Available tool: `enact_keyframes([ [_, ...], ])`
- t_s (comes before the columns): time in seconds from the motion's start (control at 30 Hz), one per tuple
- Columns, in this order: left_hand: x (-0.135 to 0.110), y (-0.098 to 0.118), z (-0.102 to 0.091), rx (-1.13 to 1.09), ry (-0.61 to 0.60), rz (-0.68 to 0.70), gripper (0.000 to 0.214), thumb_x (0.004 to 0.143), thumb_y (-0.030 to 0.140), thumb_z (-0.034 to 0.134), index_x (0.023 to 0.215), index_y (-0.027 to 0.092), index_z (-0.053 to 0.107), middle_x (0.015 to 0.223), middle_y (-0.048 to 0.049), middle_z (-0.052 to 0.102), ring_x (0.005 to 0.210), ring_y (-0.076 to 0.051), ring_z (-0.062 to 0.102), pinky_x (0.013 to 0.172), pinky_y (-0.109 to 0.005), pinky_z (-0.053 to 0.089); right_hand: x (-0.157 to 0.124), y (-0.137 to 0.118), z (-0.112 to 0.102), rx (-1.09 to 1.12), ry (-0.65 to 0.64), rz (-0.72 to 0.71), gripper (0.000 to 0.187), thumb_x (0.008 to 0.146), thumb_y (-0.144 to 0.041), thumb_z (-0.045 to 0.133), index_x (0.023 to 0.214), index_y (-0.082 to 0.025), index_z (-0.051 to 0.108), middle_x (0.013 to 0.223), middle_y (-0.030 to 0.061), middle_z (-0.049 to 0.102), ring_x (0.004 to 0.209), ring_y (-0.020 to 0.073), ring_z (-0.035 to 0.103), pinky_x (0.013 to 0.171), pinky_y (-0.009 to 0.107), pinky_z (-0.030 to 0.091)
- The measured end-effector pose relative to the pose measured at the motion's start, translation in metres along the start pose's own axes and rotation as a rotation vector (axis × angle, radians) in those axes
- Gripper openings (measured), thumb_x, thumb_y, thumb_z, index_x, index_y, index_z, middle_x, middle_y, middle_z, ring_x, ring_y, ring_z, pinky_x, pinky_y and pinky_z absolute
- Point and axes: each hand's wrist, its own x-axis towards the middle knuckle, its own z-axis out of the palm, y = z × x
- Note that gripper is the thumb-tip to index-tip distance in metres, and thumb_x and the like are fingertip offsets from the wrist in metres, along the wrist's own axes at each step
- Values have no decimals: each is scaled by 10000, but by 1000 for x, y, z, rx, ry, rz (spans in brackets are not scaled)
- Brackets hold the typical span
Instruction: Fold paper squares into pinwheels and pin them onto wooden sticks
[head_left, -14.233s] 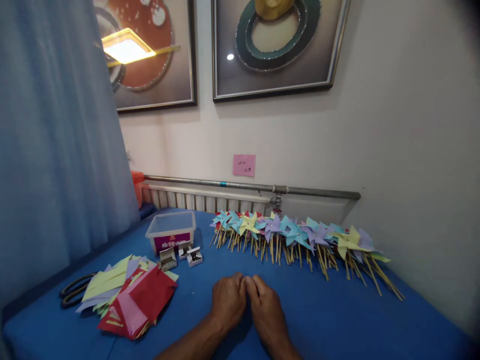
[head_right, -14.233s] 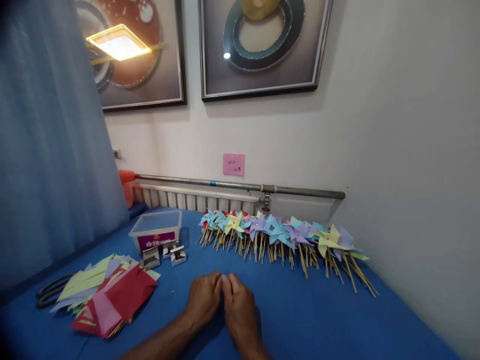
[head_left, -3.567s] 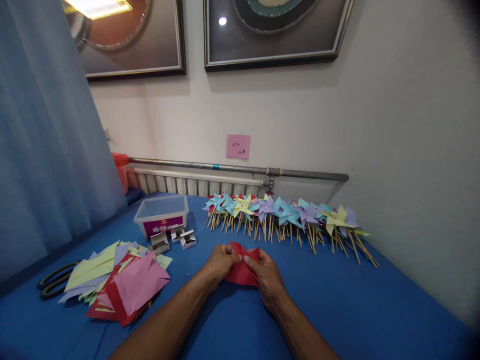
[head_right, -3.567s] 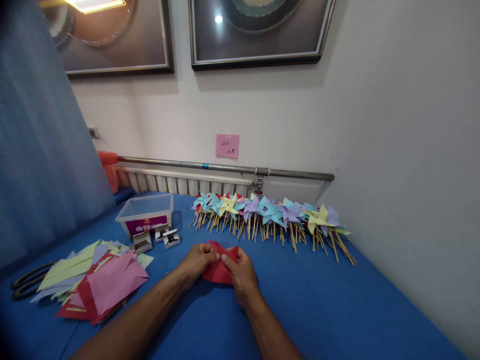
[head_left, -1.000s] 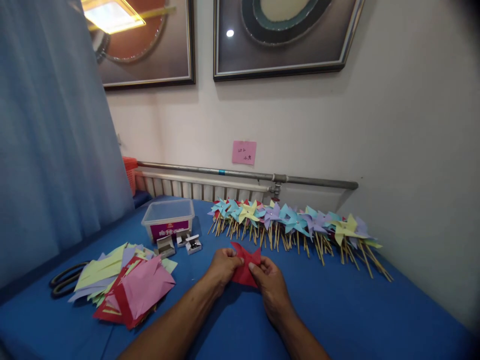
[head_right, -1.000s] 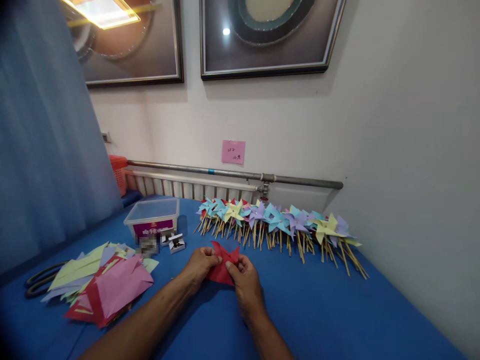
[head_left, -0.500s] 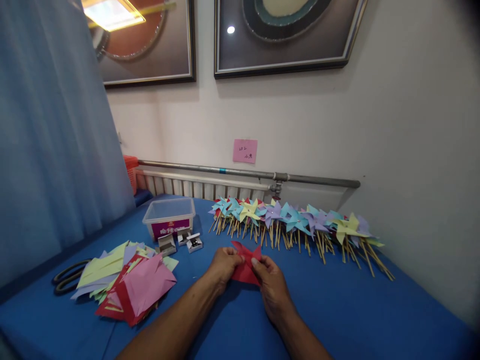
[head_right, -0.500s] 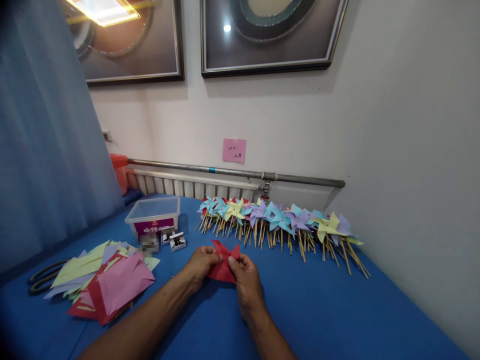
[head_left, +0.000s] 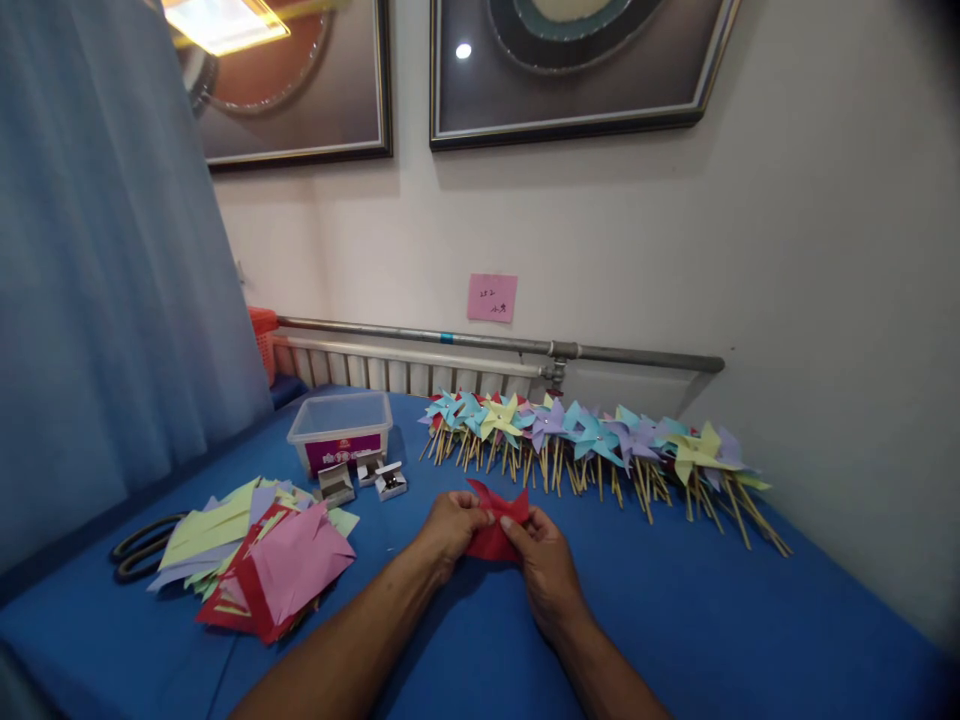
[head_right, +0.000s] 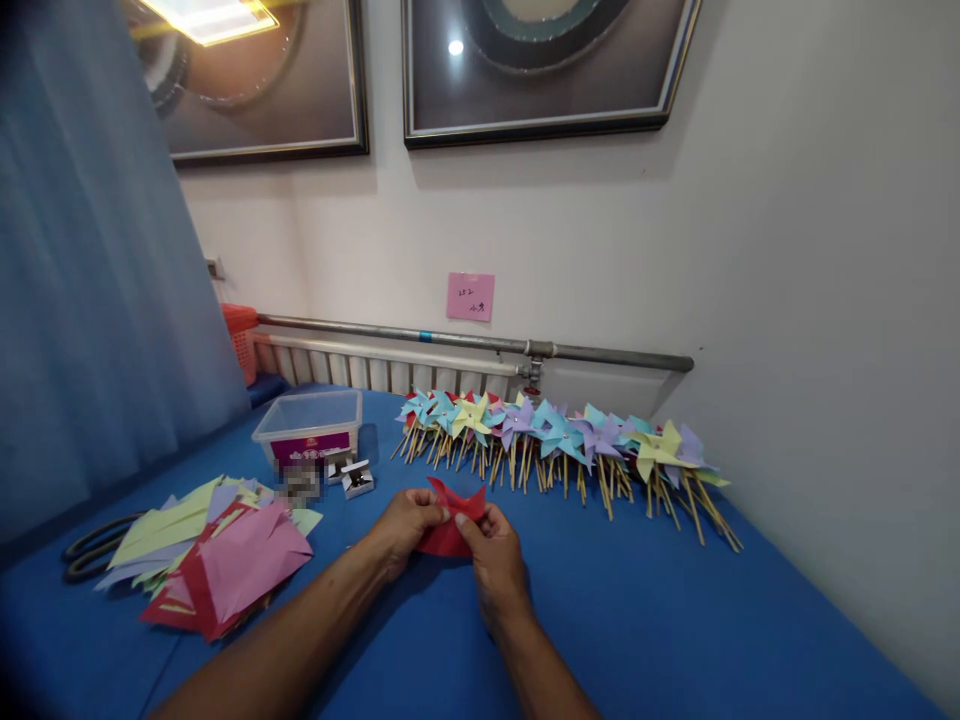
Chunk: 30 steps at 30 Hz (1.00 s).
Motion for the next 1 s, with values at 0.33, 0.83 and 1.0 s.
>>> enact_keyframes([
  [0.33,1,-3,-1,11,-6,-8,312,525,159,840,562,186,532,495,42,563,461,-82,450,506,-224,336,0,3,-1,-42,33,-15,440,646,-543,917,897,-237,725,834,26,805,782,250,746,794,391,596],
  [0.83,-1,-2,-2,-6,-28,-34,317,482,186,864,575,174,561,520,30,595,480,-90,481,520,-224,353,-1,-4,0,-31,27,18,467,572,-408,972,931,-214,745,870,23,801,802,209,706,804,336,546],
  [1.0,0,-4,-1,14,-26,-25,351,501,200,895,587,174,556,530,37,586,486,-88,483,535,-227,361,0,-2,-2,-45,35,10,421,617,-376,931,956,-208,748,877,25,804,816,219,719,820,344,549],
])
